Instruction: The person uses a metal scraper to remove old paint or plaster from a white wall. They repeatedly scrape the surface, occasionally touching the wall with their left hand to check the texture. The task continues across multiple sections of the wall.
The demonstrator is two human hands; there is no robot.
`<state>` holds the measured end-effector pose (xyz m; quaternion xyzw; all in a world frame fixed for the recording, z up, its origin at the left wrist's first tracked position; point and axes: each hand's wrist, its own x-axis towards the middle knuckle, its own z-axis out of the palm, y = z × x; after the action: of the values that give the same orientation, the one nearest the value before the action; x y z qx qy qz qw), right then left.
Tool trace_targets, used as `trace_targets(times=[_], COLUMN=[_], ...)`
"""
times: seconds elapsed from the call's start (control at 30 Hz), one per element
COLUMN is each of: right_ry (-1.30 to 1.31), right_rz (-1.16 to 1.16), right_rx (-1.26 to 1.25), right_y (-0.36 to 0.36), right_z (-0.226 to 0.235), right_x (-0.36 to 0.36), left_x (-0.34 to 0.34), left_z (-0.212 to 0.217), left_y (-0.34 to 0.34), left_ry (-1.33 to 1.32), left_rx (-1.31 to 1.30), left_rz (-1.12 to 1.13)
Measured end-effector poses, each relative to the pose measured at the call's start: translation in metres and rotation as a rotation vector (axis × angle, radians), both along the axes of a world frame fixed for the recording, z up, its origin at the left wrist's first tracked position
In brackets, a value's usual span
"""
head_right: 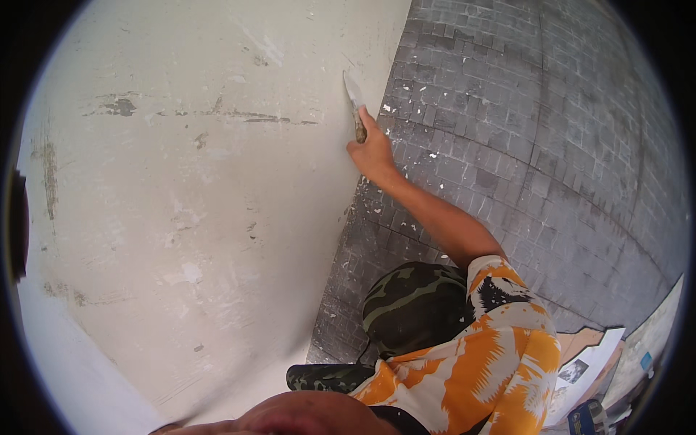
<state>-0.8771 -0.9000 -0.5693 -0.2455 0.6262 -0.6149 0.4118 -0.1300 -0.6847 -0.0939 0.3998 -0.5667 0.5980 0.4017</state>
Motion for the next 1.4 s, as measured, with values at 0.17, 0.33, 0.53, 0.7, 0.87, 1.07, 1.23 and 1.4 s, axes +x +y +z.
trace_targets(times=[0.17,0.33,0.53,0.7,0.87,1.07,1.23,1.4], right_ry=[0.148,0.357,-0.083,0.118,0.295,0.165,-0.457,-0.600], right_rz=[-0.194,-0.109,-0.059,0.052,-0.246,-0.279,-0.211,-0.128], right_rx=[-0.084,-0.080,0.126,-0.098,-0.191,-0.113,-0.192,-0.165], right_y=[-0.040,-0.043,-0.067,-0.052,-0.029,-0.060,-0.053,0.002], right_z=[-0.023,-0.049,-0.063,-0.077,-0.090,-0.066,-0.077,-0.099], right_x=[-0.056,-0.067,-0.092,-0.104,-0.069,-0.078,-0.119,-0.068], left_x=[-0.001,-0.003,-0.014,-0.013,-0.003,0.002,0.005,0.001], left_z=[0.001,-0.004,-0.005,-0.003,-0.002,-0.005,-0.007,-0.005], left_y=[-0.002,-0.009,-0.010,-0.004,-0.002,-0.007,-0.009,-0.011], left_ry=[0.119,0.162,0.097,0.291,0.112,0.207,0.276,0.224], left_rx=[0.057,0.190,0.083,-0.025,-0.078,-0.055,-0.061,-0.046], left_rz=[-0.253,-0.699,-0.647,-0.164,0.011,-0.171,-0.277,-0.239])
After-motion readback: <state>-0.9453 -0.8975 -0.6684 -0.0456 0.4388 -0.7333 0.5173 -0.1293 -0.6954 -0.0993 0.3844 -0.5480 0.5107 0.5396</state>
